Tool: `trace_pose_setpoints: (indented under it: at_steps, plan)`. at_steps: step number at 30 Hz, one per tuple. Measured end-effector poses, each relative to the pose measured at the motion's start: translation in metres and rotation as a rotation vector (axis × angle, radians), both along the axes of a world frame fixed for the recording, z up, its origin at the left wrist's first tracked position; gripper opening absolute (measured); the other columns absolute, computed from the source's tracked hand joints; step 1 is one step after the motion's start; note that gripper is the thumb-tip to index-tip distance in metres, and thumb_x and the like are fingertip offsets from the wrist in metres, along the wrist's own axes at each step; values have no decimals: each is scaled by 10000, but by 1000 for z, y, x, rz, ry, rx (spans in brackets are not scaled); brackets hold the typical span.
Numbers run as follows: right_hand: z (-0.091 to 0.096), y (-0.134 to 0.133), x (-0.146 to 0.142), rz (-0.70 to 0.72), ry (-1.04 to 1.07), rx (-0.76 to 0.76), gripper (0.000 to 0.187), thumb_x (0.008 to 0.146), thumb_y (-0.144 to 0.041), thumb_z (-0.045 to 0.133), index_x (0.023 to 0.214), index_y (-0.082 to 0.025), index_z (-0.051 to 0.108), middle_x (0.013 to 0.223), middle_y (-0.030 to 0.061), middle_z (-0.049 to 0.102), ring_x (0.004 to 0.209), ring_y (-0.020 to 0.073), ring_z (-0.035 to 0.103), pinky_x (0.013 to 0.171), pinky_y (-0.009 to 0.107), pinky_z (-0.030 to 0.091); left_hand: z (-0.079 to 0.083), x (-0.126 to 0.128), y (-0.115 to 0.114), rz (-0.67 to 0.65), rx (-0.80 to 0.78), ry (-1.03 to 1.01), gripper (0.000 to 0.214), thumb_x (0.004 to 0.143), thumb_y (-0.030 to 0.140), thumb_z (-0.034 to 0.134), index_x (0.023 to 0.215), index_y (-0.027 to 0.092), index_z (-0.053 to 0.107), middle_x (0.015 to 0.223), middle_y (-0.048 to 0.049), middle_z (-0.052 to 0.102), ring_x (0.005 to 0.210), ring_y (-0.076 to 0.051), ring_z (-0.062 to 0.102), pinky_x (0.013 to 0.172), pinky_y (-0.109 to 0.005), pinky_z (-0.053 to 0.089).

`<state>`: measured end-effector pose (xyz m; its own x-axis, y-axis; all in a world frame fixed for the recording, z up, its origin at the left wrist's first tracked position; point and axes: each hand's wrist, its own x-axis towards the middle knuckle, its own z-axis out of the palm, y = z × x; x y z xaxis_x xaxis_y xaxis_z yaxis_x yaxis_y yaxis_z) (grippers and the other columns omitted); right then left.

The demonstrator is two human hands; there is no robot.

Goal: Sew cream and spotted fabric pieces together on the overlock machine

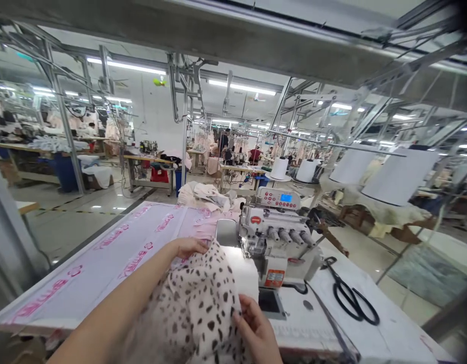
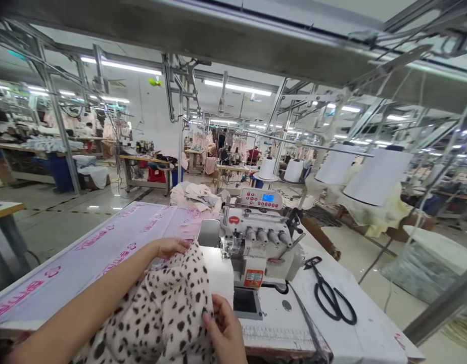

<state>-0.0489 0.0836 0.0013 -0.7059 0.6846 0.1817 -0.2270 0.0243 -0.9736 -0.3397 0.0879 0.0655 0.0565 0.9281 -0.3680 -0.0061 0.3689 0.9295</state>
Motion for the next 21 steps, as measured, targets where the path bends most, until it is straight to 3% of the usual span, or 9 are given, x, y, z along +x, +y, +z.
trace_pose_setpoints:
  at_steps: [4, 8, 12, 14, 18, 21]
  plan:
    - [11, 1, -13, 15, 21, 0, 372, 742, -437, 611, 1009, -178, 587, 985, 81, 640, 946, 231, 580, 836, 324, 437, 12, -10, -8, 80, 117, 9, 131, 793, 218, 577, 818, 91, 558, 746, -6, 562, 650, -103, 536, 623, -248, 459]
    - [33, -5, -18, 53, -26, 62, 329, 750, -414, 602, 977, -175, 593, 936, 49, 638, 910, 215, 567, 804, 296, 435, 41, -9, -17, 198, 295, 11, 286, 636, 320, 710, 759, 127, 538, 689, -1, 555, 610, -95, 522, 609, -218, 426]
    - [59, -25, 3, 93, -32, 101, 268, 780, -412, 564, 899, -173, 589, 850, 22, 624, 829, 180, 548, 747, 250, 427, 76, 24, -29, 230, 416, 5, 358, 610, 377, 708, 855, 170, 547, 773, -11, 582, 669, -110, 542, 647, -220, 429]
    - [63, -33, 20, 98, -79, 155, 249, 817, -409, 516, 864, -172, 577, 814, 15, 609, 792, 162, 532, 724, 234, 417, 85, 52, -29, 165, 449, 156, 341, 674, 408, 638, 902, 171, 550, 815, -22, 593, 714, -133, 554, 664, -237, 434]
    - [39, -31, 49, -52, -251, 243, 234, 850, -388, 456, 800, -179, 550, 745, 5, 578, 734, 149, 515, 686, 227, 417, 77, 103, -15, 22, 492, 654, 315, 772, 448, 463, 730, 150, 555, 650, 4, 541, 597, -127, 491, 558, -228, 373]
    - [12, -15, 57, -199, -347, 405, 169, 835, -321, 474, 747, -196, 546, 769, 21, 569, 753, 168, 522, 699, 254, 431, 62, 120, -1, 62, 502, 795, 262, 767, 383, 470, 655, 157, 540, 621, 13, 514, 613, -133, 460, 573, -232, 326]
